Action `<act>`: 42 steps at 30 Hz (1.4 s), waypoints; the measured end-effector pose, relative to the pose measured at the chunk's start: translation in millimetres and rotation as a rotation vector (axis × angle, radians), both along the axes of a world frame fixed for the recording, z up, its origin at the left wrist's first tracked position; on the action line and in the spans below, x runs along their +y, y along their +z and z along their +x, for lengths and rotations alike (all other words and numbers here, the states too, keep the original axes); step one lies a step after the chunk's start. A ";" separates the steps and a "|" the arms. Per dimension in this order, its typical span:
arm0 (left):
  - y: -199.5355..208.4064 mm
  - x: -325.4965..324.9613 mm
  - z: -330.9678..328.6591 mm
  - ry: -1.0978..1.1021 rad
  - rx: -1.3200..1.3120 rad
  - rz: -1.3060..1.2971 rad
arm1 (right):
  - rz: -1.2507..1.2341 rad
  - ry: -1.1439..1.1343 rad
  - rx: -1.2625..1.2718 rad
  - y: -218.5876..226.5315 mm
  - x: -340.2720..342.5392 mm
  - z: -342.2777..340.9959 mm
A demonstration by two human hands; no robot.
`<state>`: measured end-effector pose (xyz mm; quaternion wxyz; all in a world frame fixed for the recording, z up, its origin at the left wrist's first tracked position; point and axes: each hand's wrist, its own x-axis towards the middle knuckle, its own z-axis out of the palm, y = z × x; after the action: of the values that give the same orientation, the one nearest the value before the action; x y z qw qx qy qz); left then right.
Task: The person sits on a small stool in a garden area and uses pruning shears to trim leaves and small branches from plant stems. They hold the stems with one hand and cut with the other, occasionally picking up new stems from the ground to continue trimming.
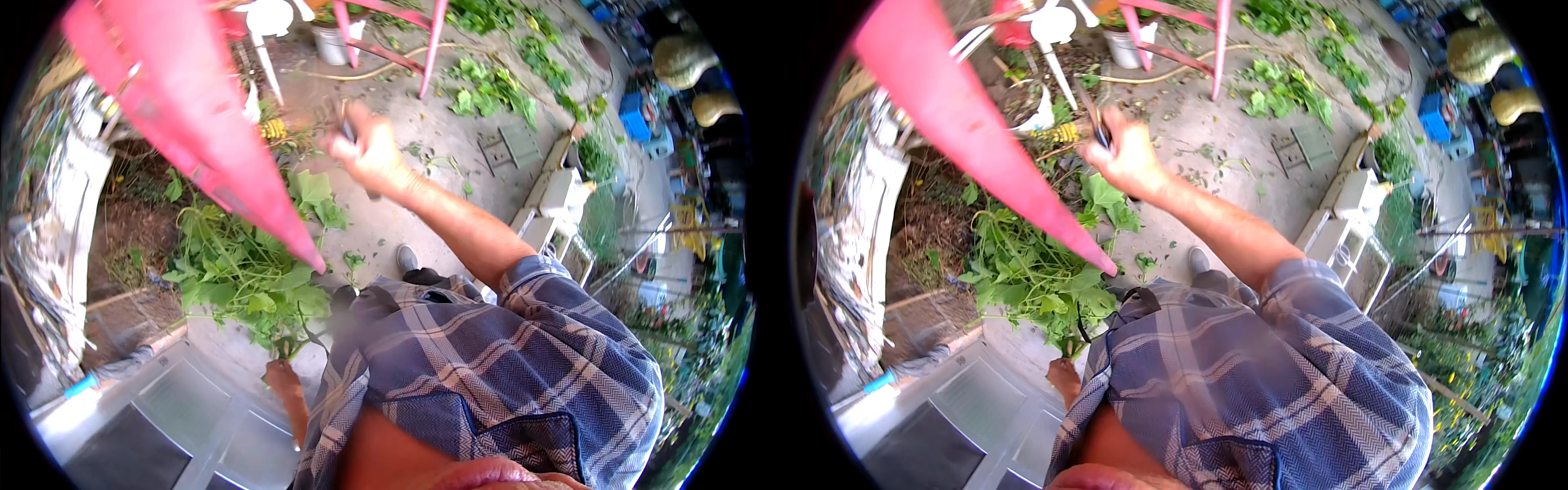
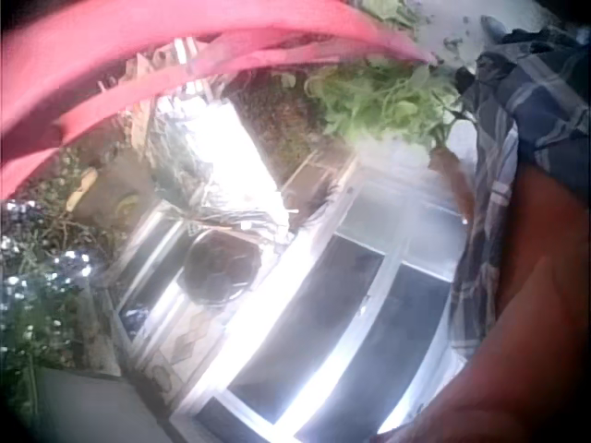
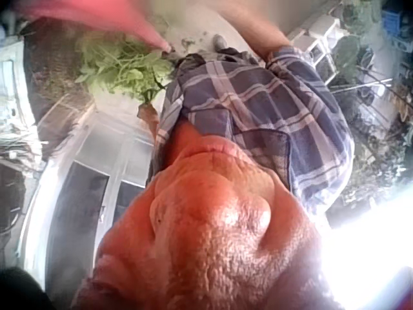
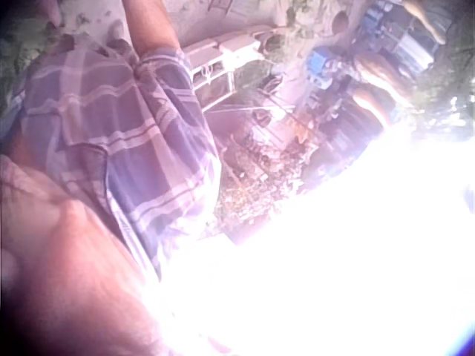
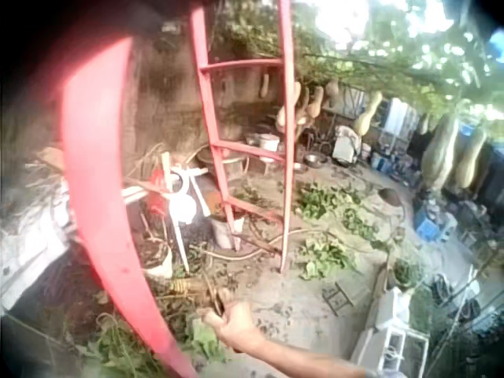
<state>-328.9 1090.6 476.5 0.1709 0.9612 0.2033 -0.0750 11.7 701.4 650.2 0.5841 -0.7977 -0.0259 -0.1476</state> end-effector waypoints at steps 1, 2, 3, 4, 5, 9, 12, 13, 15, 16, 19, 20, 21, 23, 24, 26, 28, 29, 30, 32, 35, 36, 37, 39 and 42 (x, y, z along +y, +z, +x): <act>6.1 -28.7 8.7 -0.070 0.009 -0.006 | -0.117 -0.025 0.125 -36.1 -25.3 -18.0; 9.0 -59.0 19.4 -0.124 0.015 -0.015 | -0.205 -0.002 0.221 -60.6 -53.7 -41.8; -3.7 -79.5 29.1 -0.202 0.046 0.037 | -0.237 -0.047 0.342 -103.0 -85.2 -69.4; -11.5 -104.9 42.7 -0.295 0.020 0.024 | -0.328 -0.093 0.501 -143.4 -120.2 -99.0; -8.5 -138.3 63.1 -0.408 -0.053 0.011 | -0.434 -0.102 0.635 -179.2 -159.5 -131.7; -3.1 -258.9 162.2 -0.667 -0.265 -0.325 | -0.558 -0.362 1.271 -248.8 -297.3 -293.2; 34.0 -361.7 238.3 -0.756 -0.352 -0.517 | -0.587 -0.550 1.368 -252.0 -365.7 -395.0; 53.4 -389.1 256.4 -0.807 -0.300 -0.491 | -0.560 -0.650 1.447 -241.0 -373.1 -411.8; 65.8 -434.5 285.2 -0.883 -0.428 -0.601 | -0.533 -0.765 1.492 -251.9 -392.9 -455.0; 73.5 -448.1 292.0 -0.861 -0.427 -0.627 | -0.486 -0.746 1.566 -220.1 -384.1 -437.7; 91.3 -473.0 294.6 -0.863 -0.479 -0.708 | -0.297 -0.884 1.600 -247.1 -378.6 -464.1; 88.3 -472.0 292.6 -0.869 -0.465 -0.722 | -0.264 -0.879 1.594 -267.0 -373.0 -476.3; 77.7 -463.9 283.9 -0.752 -0.307 -0.828 | -0.298 -0.837 1.546 -273.9 -363.7 -474.1; 62.0 -445.2 260.1 -0.702 -0.366 -0.777 | -0.375 -0.717 1.447 -276.3 -336.5 -458.6; 55.8 -430.5 245.7 -0.646 -0.327 -0.781 | -0.417 -0.644 1.397 -276.0 -325.1 -450.1; 43.9 -387.4 216.9 -0.601 -0.178 -0.692 | -0.477 -0.520 1.283 -281.5 -302.7 -433.0; 28.8 -342.9 190.1 -0.525 -0.192 -0.678 | -0.530 -0.277 1.340 -261.3 -291.4 -398.7; 23.1 -319.4 176.9 -0.455 -0.192 -0.643 | -0.577 -0.224 1.302 -270.0 -293.0 -393.3; 17.1 -293.8 163.3 -0.385 -0.188 -0.608 | -0.622 -0.171 1.265 -274.3 -292.0 -384.2; -0.7 -246.0 135.6 -0.259 -0.204 -0.539 | -0.698 -0.170 1.216 -272.8 -286.7 -359.6; -22.0 -183.7 92.7 -0.091 -0.220 -0.441 | -0.824 -0.054 1.044 -282.6 -289.0 -324.2; -23.7 -167.3 81.4 -0.041 -0.201 -0.420 | -0.789 -0.009 0.955 -270.3 -279.6 -305.5; -23.5 -156.6 71.2 0.005 -0.179 -0.405 | -0.798 0.037 0.944 -273.5 -278.7 -291.8; -22.7 -141.7 51.8 0.118 -0.201 -0.397 | -0.813 0.134 0.939 -271.5 -266.7 -262.2; -32.9 -125.5 26.4 0.244 -0.259 -0.386 | -0.837 0.247 0.931 -238.0 -224.9 -224.4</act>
<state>-302.5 965.1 443.6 0.3834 0.8808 0.2759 0.0324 -212.6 476.5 412.2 0.1855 -0.9301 0.0836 0.3057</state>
